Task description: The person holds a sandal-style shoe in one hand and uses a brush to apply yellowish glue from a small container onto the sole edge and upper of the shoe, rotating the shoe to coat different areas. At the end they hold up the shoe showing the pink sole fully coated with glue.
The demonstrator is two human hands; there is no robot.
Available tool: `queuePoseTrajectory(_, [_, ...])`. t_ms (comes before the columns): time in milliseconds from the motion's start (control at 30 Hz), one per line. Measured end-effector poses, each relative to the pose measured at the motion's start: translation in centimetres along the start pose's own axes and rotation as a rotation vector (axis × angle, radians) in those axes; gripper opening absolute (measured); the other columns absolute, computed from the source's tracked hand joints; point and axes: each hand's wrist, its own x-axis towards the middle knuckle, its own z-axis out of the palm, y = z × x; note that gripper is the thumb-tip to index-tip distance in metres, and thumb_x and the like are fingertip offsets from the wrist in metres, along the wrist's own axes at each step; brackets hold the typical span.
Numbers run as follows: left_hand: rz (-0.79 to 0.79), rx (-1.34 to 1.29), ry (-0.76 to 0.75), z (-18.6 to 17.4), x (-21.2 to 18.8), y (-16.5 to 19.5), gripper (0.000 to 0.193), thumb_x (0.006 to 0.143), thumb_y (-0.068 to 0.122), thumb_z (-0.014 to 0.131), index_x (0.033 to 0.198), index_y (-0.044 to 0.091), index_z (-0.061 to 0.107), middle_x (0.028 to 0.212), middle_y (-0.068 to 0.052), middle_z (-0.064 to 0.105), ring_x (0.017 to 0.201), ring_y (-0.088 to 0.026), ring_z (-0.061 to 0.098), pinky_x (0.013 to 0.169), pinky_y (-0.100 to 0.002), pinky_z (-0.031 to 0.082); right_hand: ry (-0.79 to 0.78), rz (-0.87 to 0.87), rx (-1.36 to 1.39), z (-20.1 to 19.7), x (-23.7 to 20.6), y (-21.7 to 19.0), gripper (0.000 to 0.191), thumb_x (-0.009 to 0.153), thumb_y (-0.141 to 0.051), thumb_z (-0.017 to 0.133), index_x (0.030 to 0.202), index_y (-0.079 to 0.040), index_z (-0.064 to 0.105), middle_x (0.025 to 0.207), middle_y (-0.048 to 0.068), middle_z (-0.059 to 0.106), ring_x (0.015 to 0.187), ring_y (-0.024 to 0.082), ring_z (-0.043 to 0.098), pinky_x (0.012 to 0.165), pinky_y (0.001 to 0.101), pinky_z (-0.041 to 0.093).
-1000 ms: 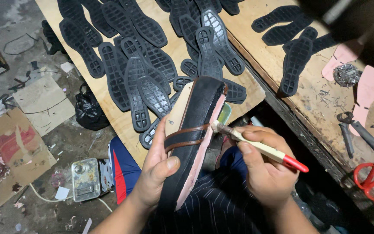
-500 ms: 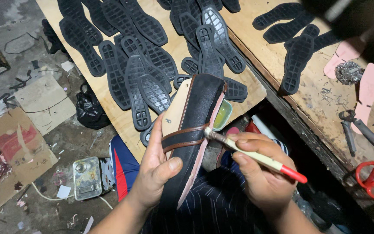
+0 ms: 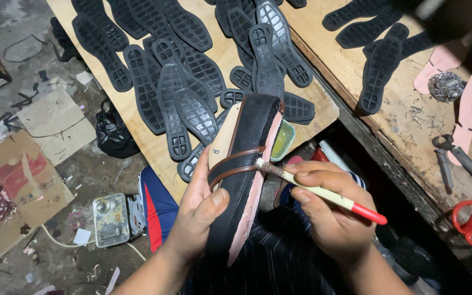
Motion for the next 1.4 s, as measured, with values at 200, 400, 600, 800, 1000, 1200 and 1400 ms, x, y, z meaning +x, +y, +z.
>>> queuePoseTrajectory(200, [0.02, 0.006, 0.059, 0.1, 0.0, -0.6, 0.089, 0.097, 0.026, 0.061, 0.166, 0.003, 0.009, 0.156, -0.018, 0.043, 0.142, -0.025, 0.045, 0.119, -0.039, 0.035, -0.012, -0.097, -0.18, 0.7, 0.3, -0.3, 0.022, 0.092, 0.002, 0.072, 0.111, 0.001, 0.064, 0.117, 0.018, 0.071, 0.11, 0.027, 0.073, 0.101, 0.0363, 0.058])
queuePoseTrajectory(400, [0.024, -0.034, 0.064, 0.2, 0.0, -1.0, 0.089, 0.099, 0.026, 0.06, 0.166, 0.004, 0.006, 0.154, -0.018, 0.043, 0.139, -0.025, 0.047, 0.117, -0.04, 0.036, -0.085, -0.17, -0.273, 0.9, 0.8, -1.1, 0.024, 0.089, 0.001, 0.076, 0.109, 0.001, 0.063, 0.114, 0.017, 0.072, 0.106, 0.026, 0.075, 0.096, 0.0347, 0.06])
queuePoseTrajectory(600, [0.015, -0.01, 0.061, -0.8, -0.2, -1.4, 0.091, 0.097, 0.027, 0.061, 0.166, 0.004, 0.007, 0.151, -0.019, 0.047, 0.135, -0.025, 0.05, 0.114, -0.039, 0.038, -0.044, -0.077, -0.146, 0.2, 0.5, -0.5, 0.021, 0.093, 0.001, 0.073, 0.112, 0.0, 0.063, 0.117, 0.018, 0.071, 0.11, 0.028, 0.073, 0.1, 0.0363, 0.058])
queuePoseTrajectory(800, [0.025, -0.028, 0.03, -0.5, -0.5, -1.4, 0.088, 0.098, 0.025, 0.06, 0.167, 0.001, 0.009, 0.151, -0.018, 0.047, 0.136, -0.023, 0.05, 0.115, -0.037, 0.04, -0.042, -0.009, 0.042, -0.2, 0.1, 0.8, 0.019, 0.097, 0.002, 0.069, 0.116, 0.001, 0.064, 0.122, 0.019, 0.07, 0.111, 0.028, 0.071, 0.107, 0.0389, 0.057])
queuePoseTrajectory(1000, [-0.045, -0.059, 0.104, 0.0, -0.4, -1.3, 0.086, 0.098, 0.024, 0.06, 0.166, 0.004, 0.01, 0.143, -0.019, 0.052, 0.125, -0.023, 0.055, 0.106, -0.037, 0.045, -0.072, -0.141, -0.202, 0.8, 0.2, 0.2, 0.02, 0.093, 0.0, 0.072, 0.111, 0.0, 0.063, 0.117, 0.018, 0.07, 0.11, 0.028, 0.074, 0.1, 0.0372, 0.059])
queuePoseTrajectory(1200, [0.026, 0.033, 0.091, 0.2, -0.3, -1.2, 0.087, 0.098, 0.027, 0.061, 0.165, 0.002, 0.013, 0.143, -0.018, 0.052, 0.127, -0.022, 0.053, 0.109, -0.036, 0.042, -0.105, -0.179, -0.356, 1.0, 0.0, -0.5, 0.022, 0.09, -0.002, 0.075, 0.107, -0.001, 0.062, 0.111, 0.016, 0.072, 0.102, 0.026, 0.075, 0.089, 0.0342, 0.06])
queuePoseTrajectory(1400, [0.05, 0.085, 0.065, -0.2, 0.1, -0.6, 0.093, 0.091, 0.027, 0.063, 0.166, -0.001, 0.014, 0.152, -0.017, 0.047, 0.139, -0.025, 0.048, 0.119, -0.038, 0.035, -0.018, 0.044, 0.138, 0.2, -0.4, 0.6, 0.02, 0.096, 0.007, 0.065, 0.115, 0.001, 0.06, 0.111, 0.02, 0.07, 0.101, 0.025, 0.071, 0.099, 0.0382, 0.059])
